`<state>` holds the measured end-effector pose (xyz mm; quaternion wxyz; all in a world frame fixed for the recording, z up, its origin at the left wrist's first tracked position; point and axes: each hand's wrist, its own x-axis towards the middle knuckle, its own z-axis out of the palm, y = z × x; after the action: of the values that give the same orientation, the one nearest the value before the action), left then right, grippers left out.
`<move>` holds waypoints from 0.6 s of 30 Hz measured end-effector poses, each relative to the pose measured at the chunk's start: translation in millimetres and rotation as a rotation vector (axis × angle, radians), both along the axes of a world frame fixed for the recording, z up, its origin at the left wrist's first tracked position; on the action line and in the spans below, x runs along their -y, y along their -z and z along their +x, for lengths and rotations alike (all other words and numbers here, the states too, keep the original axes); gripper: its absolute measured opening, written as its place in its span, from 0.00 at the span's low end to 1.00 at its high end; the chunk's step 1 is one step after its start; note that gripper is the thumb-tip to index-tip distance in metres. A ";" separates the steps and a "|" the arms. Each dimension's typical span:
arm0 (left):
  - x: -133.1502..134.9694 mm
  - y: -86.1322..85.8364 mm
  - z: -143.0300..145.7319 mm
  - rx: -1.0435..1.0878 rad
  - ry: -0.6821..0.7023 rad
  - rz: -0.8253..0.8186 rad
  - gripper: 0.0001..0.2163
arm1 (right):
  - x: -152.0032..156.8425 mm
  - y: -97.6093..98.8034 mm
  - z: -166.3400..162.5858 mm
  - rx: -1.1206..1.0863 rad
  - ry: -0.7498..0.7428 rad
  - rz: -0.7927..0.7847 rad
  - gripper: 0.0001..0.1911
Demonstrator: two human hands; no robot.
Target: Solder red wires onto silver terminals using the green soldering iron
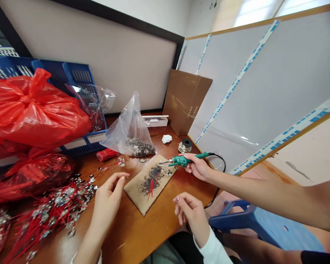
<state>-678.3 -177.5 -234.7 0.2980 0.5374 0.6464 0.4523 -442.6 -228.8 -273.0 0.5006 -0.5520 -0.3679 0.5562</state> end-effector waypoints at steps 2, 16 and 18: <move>-0.5 1.0 -0.2 -0.003 -0.005 0.001 0.18 | -11.5 -2.9 12.6 -0.006 0.070 0.029 0.30; -0.9 -0.4 3.5 -0.050 0.001 0.013 0.18 | -64.6 3.9 14.5 -0.384 0.180 0.002 0.31; -0.8 0.2 3.2 -0.047 0.005 0.016 0.17 | -71.4 7.3 17.1 -0.358 0.199 0.051 0.26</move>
<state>-675.1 -176.7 -234.9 0.2798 0.5519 0.6481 0.4439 -425.5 -157.4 -280.3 0.6244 -0.4652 -0.2307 0.5835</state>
